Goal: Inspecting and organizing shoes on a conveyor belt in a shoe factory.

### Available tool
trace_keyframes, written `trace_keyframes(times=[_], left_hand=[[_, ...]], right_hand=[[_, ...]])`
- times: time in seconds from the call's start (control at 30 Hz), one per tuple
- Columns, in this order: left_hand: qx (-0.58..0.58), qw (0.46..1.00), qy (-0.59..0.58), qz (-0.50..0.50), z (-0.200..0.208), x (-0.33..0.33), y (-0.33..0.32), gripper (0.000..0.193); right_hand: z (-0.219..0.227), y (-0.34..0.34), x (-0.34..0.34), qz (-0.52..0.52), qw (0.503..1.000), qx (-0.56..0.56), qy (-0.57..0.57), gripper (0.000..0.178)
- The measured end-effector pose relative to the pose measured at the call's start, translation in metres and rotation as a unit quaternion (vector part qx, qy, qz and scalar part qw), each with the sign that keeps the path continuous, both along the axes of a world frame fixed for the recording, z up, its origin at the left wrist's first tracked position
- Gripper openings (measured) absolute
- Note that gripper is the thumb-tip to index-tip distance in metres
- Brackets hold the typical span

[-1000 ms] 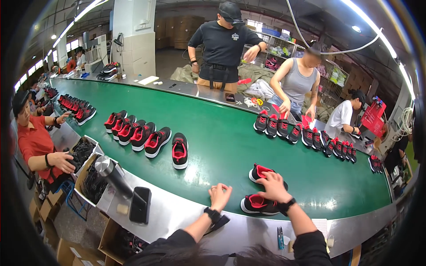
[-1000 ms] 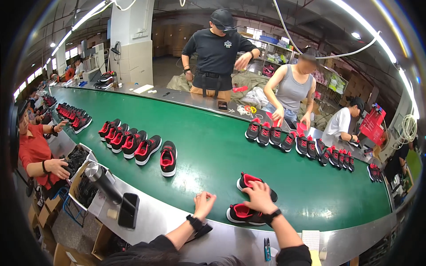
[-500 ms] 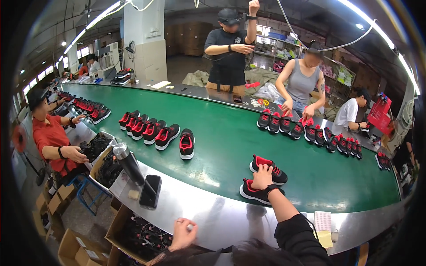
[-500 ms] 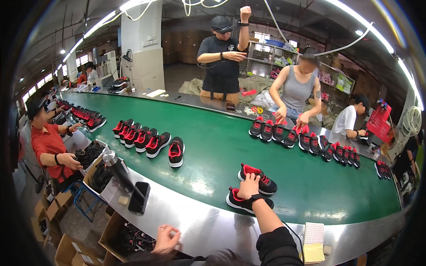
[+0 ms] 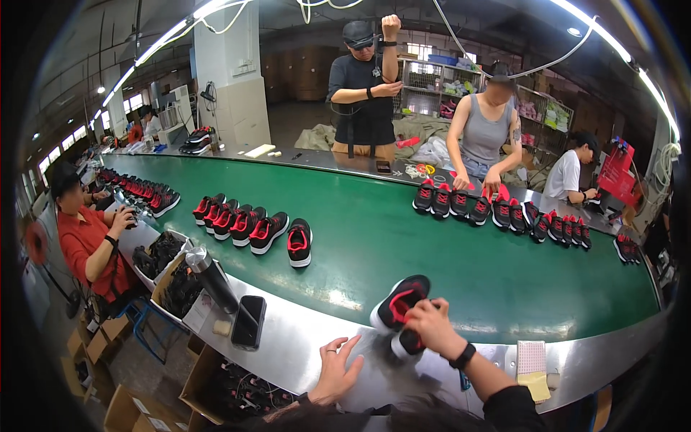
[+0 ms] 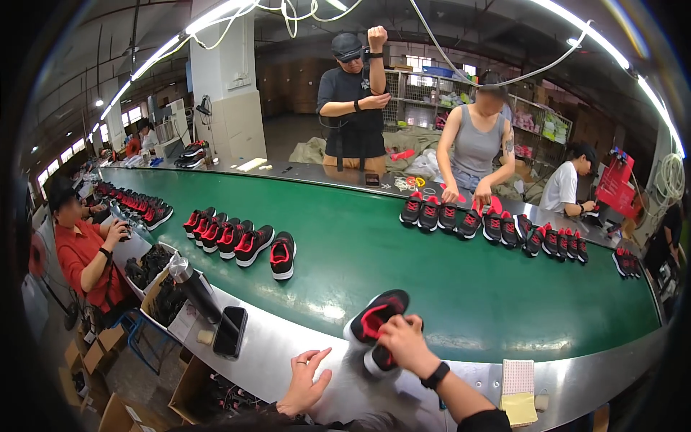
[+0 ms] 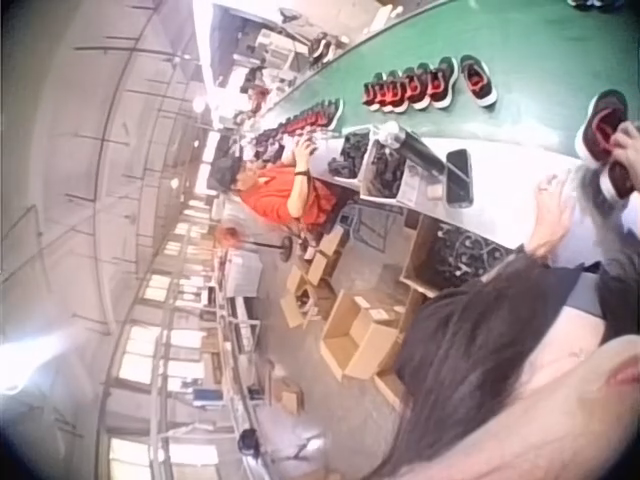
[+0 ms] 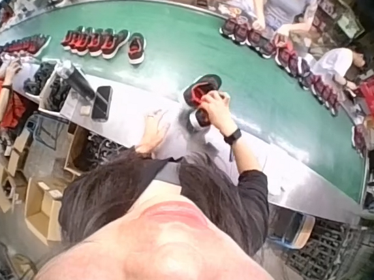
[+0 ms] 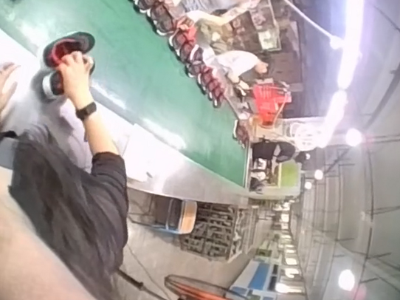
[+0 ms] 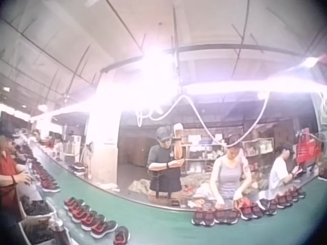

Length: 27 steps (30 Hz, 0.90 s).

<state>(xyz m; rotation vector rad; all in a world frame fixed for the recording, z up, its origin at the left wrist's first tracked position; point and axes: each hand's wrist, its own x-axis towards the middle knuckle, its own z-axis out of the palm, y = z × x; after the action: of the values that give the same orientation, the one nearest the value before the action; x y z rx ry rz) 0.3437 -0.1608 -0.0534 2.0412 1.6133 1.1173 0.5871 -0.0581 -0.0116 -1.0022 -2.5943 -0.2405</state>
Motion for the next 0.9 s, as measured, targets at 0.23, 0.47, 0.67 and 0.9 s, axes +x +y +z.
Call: trace_keyframes(times=[0.23, 0.47, 0.67, 0.9], left_hand=[[-0.196, 0.970, -0.143, -0.003, -0.042, 0.030, 0.014, 0.062], [-0.221, 0.963, -0.142, 0.059, -0.065, 0.037, 0.016, 0.068], [-0.392, 0.807, -0.434, -0.081, -0.035, 0.026, 0.027, 0.052], [-0.514, 0.554, -0.644, -0.121, -0.019, 0.035, 0.003, 0.049]], right_hand=[[-0.030, -0.097, -0.019, -0.148, 0.965, -0.060, 0.206, 0.038], [-0.085, -0.115, 0.000, -0.355, 0.811, -0.303, 0.353, 0.072], [-0.110, -0.100, 0.026, -0.220, 0.672, -0.416, 0.573, 0.048], [-0.088, -0.116, 0.023, -0.107, 0.308, -0.608, 0.724, 0.042]])
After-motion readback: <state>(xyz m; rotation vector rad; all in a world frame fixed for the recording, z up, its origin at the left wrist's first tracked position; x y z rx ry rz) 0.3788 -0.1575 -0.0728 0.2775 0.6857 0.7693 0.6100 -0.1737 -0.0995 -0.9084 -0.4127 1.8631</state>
